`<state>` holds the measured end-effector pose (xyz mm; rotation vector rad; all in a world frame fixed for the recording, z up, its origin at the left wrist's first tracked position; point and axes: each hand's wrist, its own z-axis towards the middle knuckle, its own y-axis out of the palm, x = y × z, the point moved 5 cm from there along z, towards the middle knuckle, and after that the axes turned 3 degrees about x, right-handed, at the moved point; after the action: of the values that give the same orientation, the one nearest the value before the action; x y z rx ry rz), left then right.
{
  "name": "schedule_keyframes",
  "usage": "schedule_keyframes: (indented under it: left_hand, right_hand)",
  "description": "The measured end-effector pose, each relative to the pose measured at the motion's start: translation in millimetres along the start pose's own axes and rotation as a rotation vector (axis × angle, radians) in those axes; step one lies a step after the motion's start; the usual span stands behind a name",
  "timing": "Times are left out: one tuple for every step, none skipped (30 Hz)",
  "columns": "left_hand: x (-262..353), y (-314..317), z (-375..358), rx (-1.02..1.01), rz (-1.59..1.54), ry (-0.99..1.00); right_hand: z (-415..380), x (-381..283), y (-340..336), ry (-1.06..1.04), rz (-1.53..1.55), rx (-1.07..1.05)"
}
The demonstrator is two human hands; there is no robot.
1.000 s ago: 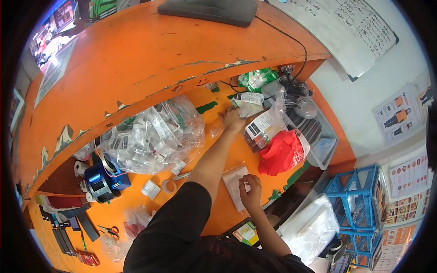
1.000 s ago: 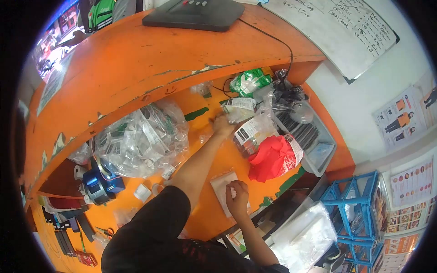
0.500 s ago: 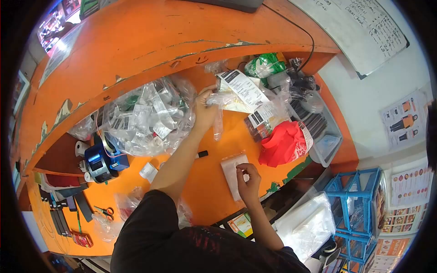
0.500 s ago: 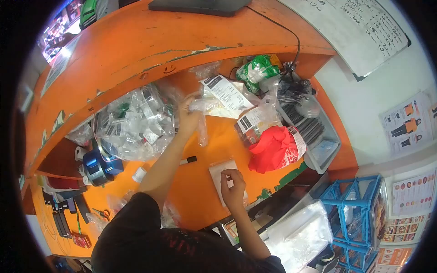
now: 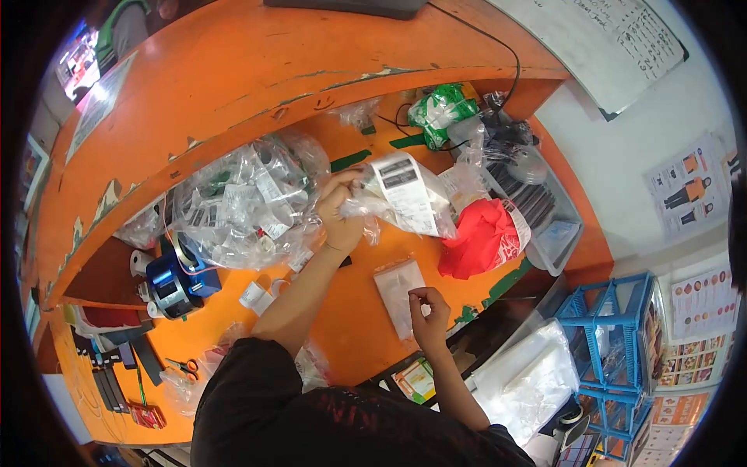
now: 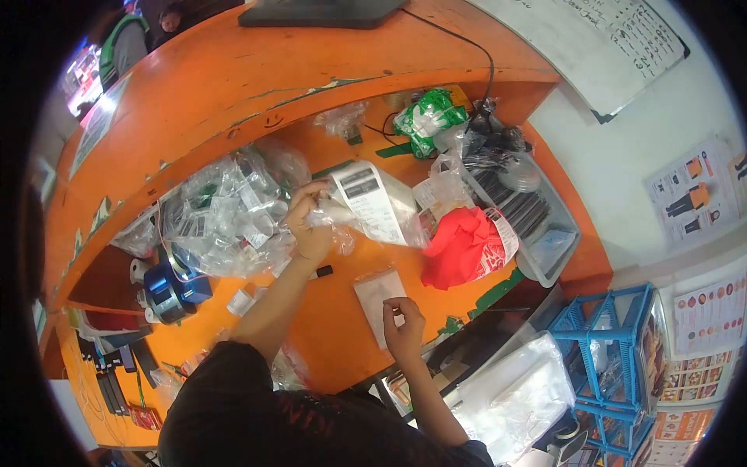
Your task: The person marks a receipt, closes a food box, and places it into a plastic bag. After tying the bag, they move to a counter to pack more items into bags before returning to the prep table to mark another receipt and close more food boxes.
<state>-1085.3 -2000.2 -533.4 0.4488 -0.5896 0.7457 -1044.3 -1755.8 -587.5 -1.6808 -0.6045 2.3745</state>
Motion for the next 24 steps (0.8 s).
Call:
schedule_keyframes:
  left_hand:
    - [-11.4,0.3,-1.5,0.074,0.052,-0.069]
    - [-21.3,5.1,-0.4,0.058,0.045,-0.073]
    - [-37.9,5.8,4.4,0.147,0.107,-0.143]
    - [-53.7,8.5,7.8,0.235,0.171,-0.212]
    - [-65.3,20.0,11.6,0.22,0.161,-0.215]
    - [-79.1,30.8,15.4,0.272,0.218,-0.27]
    - [-90.5,41.8,16.6,0.324,0.274,-0.325]
    - [-102.2,56.3,12.4,0.312,0.262,-0.324]
    - [-124.6,72.2,1.3,0.284,0.239,-0.498]
    - [-149.5,87.2,-15.7,0.254,0.222,-0.675]
    - [-184.4,107.7,-42.3,0.194,0.208,-0.654]
    - [-210.6,121.7,-63.4,0.14,0.196,-0.633]
    - [-198.7,117.7,-59.7,0.14,0.199,-0.64]
    - [-182.4,125.9,-55.4,-0.155,0.044,-0.899]
    - [-169.0,135.0,-62.3,-0.456,-0.12,-1.144]
    - [-168.4,133.1,-63.5,-0.453,-0.117,-1.152]
    - [-166.3,134.6,-59.3,-0.581,0.018,-1.004]
    - [-162.9,136.3,-56.9,-0.705,0.15,-0.848]
    - [-161.6,134.7,-58.0,-0.707,0.152,-0.851]
    - [-161.6,131.1,-58.9,-0.654,0.137,-0.928]
    - [-161.8,127.6,-58.6,-0.6,0.122,-1.003]
    - [-160.4,123.5,-56.1,-0.604,0.123,-1.003]
    - [-160.2,116.2,-53.3,-0.566,0.054,-1.023]
    - [-153.4,109.2,-46.4,-0.527,-0.016,-1.039]
  right_hand:
    - [0.0,0.2,-0.2,0.01,-0.004,-0.015]
    - [-3.3,1.3,-0.3,0.029,-0.009,-0.03]
    - [-6.4,2.9,-0.6,0.044,-0.009,-0.015]
    - [-8.0,4.5,0.9,0.057,-0.015,-0.031]
    - [-8.5,5.9,2.1,0.065,-0.022,-0.045]
    - [-8.7,6.2,2.2,0.069,-0.022,-0.028]
    - [-10.3,5.8,4.0,0.071,0.002,-0.043]
    - [-11.8,5.6,5.0,0.073,0.024,-0.059]
    - [-10.7,6.1,4.1,0.073,0.021,-0.045]
    - [-11.3,6.8,4.7,0.082,0.021,-0.055]
    - [-13.0,7.7,5.5,0.093,0.021,-0.071]
    - [-13.1,9.0,5.0,0.098,0.019,-0.071]
    - [-13.4,10.6,3.5,0.103,0.005,-0.062]
    - [-12.4,12.2,2.0,0.106,-0.009,-0.054]
    - [-11.7,13.6,0.2,0.111,-0.01,-0.06]
    - [-11.1,14.6,-3.0,0.109,-0.015,-0.052]
    - [-10.6,15.3,-5.6,0.105,-0.018,-0.041]
    - [-11.0,16.3,-7.1,0.11,-0.017,-0.044]
    - [-11.2,17.8,-8.8,0.119,-0.022,-0.045]
    - [-11.1,19.4,-11.3,0.127,-0.028,-0.045]
    - [-10.7,20.7,-14.2,0.127,-0.027,-0.043]
    - [-12.0,21.3,-17.2,0.118,-0.042,-0.048]
    - [-14.9,20.7,-20.5,0.111,-0.057,-0.052]
    - [-17.6,18.7,-24.5,0.112,-0.056,-0.047]
